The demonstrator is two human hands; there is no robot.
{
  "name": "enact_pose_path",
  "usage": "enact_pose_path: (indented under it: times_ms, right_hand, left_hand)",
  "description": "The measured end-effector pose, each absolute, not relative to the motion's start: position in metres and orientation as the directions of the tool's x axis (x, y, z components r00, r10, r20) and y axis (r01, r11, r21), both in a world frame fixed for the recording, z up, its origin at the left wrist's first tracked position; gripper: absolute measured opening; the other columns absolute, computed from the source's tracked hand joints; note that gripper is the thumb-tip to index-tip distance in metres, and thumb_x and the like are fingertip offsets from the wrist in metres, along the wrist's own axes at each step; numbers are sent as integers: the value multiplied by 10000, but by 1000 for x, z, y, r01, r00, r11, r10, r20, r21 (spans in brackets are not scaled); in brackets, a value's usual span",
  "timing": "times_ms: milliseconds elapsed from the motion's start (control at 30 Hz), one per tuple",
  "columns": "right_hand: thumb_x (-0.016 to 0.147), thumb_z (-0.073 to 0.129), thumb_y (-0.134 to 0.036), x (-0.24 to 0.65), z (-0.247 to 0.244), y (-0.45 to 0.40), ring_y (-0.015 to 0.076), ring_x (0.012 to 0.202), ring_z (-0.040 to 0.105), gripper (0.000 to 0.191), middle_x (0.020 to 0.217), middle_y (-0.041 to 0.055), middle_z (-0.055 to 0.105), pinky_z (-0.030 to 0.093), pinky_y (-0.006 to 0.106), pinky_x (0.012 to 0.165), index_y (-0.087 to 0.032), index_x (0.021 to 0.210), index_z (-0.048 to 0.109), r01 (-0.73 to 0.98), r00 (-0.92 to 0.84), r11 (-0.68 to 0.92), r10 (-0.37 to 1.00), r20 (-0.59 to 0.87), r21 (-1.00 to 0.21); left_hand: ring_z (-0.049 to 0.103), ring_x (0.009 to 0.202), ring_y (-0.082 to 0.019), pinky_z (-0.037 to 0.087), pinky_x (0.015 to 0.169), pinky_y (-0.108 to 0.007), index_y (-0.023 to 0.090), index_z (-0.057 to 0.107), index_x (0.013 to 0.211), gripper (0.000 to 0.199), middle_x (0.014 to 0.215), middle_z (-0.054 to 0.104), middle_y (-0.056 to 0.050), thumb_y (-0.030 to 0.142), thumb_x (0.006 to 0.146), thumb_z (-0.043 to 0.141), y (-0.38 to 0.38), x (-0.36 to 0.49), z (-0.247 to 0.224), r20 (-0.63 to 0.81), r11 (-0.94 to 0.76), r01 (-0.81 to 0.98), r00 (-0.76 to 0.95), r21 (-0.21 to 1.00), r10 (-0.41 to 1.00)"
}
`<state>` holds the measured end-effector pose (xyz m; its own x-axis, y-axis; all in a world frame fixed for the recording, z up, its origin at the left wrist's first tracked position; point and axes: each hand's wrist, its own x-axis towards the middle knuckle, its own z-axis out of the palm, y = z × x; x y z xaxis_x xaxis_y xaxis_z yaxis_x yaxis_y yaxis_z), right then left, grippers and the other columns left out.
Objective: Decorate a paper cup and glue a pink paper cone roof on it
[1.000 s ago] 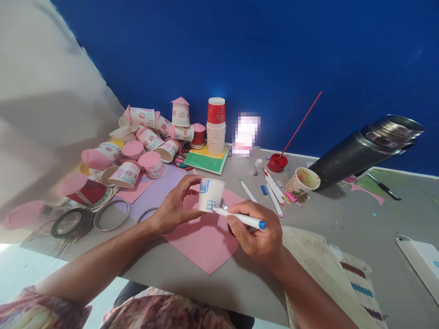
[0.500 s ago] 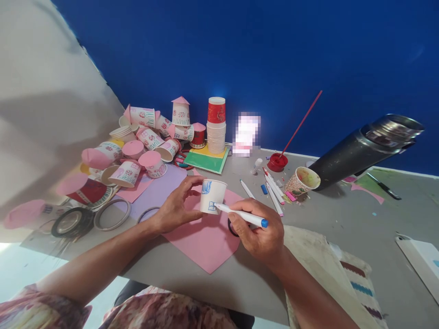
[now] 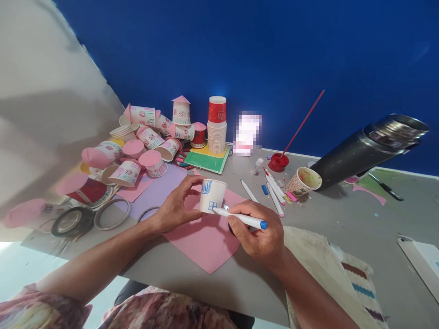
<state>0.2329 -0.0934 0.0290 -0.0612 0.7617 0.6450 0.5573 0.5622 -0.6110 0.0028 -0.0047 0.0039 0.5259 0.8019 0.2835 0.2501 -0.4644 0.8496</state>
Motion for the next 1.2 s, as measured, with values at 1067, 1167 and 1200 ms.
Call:
enact_pose_path:
  times_ms: [1067,1167,1200]
  right_hand:
    - [927,659,-158,236,26,-96,128,585,682,83,716,-17,738,520,234,552,-218,940,715,532,-48,555,773,632,-639]
    - [930,675,-140,237,19,-96,120,586,690,155,756,-22,756,532,228,560,-232,1042,729,494,25,564,752,659,-662]
    - [938,670,-136,238,16,-96,113,578,680,189,780,-20,761,530,227,552,-236,1086,731,480,58,559,749,660,-677]
  left_hand:
    - [581,1269,-276,544,1007,-425,294,523,1367,727,1400,575,-80,162,723,832,-4,2,2,275,-441,230,516,867,811]
    - [578,1279,-286,543,1003,-431,293,535,1365,723,1415,562,-91,185,723,850,-3,2,2,269,-416,206,502,886,822]
    - [577,1289,-294,543,1003,-434,294,541,1363,726,1418,561,-94,186,719,857,-3,2,2,262,-397,187,498,898,827]
